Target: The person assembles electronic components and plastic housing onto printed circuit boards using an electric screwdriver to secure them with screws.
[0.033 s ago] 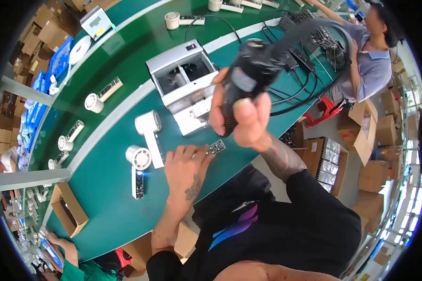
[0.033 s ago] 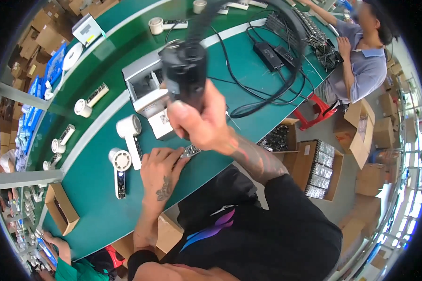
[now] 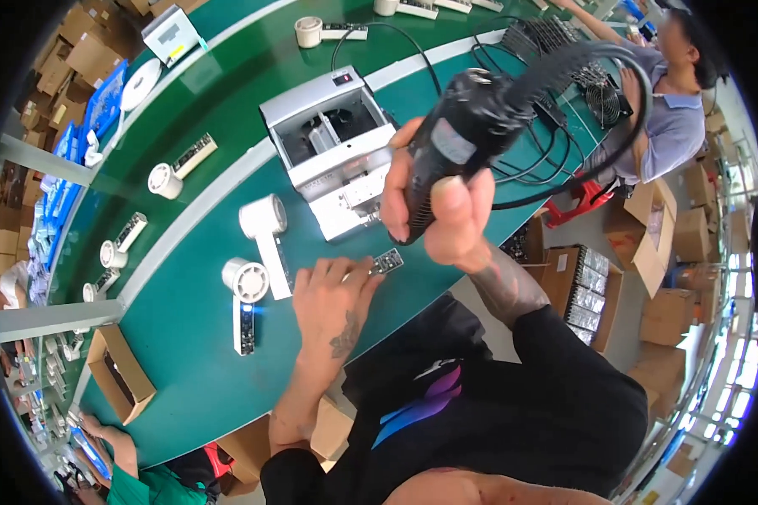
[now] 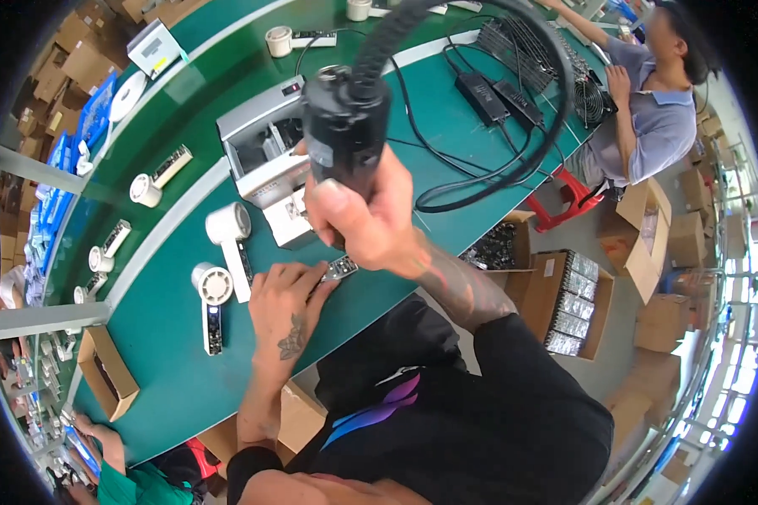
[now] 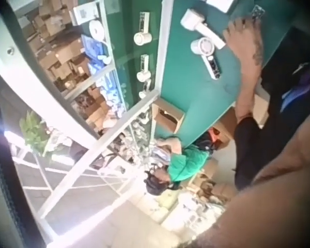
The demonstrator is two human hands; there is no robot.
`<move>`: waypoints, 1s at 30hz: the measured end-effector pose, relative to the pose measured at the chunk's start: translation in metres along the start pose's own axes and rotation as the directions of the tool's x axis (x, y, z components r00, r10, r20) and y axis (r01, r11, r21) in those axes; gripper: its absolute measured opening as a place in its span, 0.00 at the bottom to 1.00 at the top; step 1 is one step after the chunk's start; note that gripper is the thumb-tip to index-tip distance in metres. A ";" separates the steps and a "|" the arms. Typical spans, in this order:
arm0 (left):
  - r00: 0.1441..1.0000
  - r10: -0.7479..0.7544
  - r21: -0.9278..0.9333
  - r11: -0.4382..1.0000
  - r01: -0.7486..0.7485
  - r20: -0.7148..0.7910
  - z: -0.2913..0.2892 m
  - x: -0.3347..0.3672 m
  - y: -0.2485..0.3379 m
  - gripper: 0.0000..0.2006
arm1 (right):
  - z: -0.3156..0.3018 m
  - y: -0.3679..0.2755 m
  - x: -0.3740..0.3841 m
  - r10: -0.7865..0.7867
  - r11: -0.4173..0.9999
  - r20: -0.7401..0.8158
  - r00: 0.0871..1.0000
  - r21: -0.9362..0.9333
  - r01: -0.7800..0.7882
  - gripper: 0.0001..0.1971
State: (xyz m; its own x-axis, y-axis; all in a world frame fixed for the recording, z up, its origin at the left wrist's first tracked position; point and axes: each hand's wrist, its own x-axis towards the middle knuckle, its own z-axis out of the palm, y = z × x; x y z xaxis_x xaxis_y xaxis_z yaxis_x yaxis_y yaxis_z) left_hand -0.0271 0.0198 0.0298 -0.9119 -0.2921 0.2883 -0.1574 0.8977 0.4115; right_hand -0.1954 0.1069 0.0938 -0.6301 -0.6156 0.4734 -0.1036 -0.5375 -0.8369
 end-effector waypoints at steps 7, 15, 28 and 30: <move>0.999 0.004 0.027 1.000 -0.005 0.036 -0.001 0.002 -0.001 0.13 | -0.006 0.009 -0.004 0.072 0.997 -0.016 0.997 0.015 -0.071 0.39; 1.000 0.002 0.013 1.000 -0.002 0.023 0.001 0.001 -0.002 0.12 | 0.000 0.013 -0.017 0.080 0.997 -0.065 0.995 -0.004 -0.080 0.41; 0.999 0.034 0.025 0.999 -0.033 -0.005 0.004 0.001 -0.004 0.13 | -0.007 0.022 -0.022 0.057 0.996 -0.032 0.998 0.074 -0.055 0.38; 0.999 0.039 0.027 0.999 -0.039 -0.001 0.004 0.001 -0.004 0.13 | -0.008 0.024 -0.023 0.056 0.996 -0.042 0.998 0.079 -0.052 0.37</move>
State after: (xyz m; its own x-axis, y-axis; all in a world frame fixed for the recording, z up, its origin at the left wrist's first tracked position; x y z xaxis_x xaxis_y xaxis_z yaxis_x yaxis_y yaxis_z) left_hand -0.0288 0.0167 0.0250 -0.9169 -0.2570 0.3055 -0.1316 0.9171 0.3764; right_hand -0.1895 0.1132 0.0603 -0.6663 -0.6201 0.4141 -0.0096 -0.5481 -0.8363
